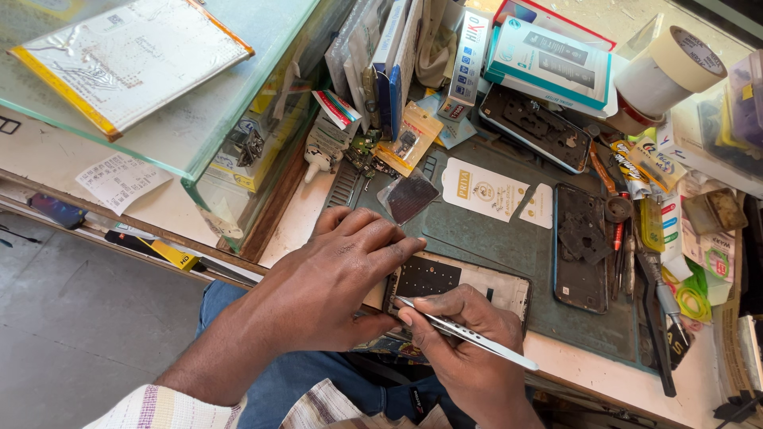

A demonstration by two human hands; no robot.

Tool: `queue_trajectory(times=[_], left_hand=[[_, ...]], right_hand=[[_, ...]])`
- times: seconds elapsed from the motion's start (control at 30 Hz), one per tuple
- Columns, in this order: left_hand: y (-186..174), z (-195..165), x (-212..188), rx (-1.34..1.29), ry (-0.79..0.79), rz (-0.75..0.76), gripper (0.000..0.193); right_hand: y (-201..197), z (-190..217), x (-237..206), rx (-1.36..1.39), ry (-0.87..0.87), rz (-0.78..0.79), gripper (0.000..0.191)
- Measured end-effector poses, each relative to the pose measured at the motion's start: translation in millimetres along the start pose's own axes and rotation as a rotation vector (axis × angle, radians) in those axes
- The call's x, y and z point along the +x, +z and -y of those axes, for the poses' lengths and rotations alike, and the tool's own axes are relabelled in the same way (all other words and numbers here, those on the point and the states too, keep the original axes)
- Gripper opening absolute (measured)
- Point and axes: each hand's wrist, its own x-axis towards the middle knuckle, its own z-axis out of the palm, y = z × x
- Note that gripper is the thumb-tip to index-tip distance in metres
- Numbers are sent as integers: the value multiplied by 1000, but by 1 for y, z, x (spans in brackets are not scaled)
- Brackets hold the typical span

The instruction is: The person uses tweezers to remove small components from a disassembled smartphone and then uses a brush to clean the interior surfaces. The phone remains disassembled on the workbench throughout the clip.

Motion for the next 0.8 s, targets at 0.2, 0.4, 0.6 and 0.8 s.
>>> queue_trajectory(times=[0.2,0.4,0.6,0.8], left_hand=[[1,0,0,-15,-5,-9,88],[0,0,0,-26,-5,-15,88],[-2,0,0,-26,-1,-16,88],[-2,-1,0,-18,-13,3,89]], right_hand=[[1,-4,0,53,-27,-54,10],[-3,-5,0,43,4,-51,10],[-1,-1,3,-10,-41,-27,11],[-5,1,6,-22,-75,32,11]])
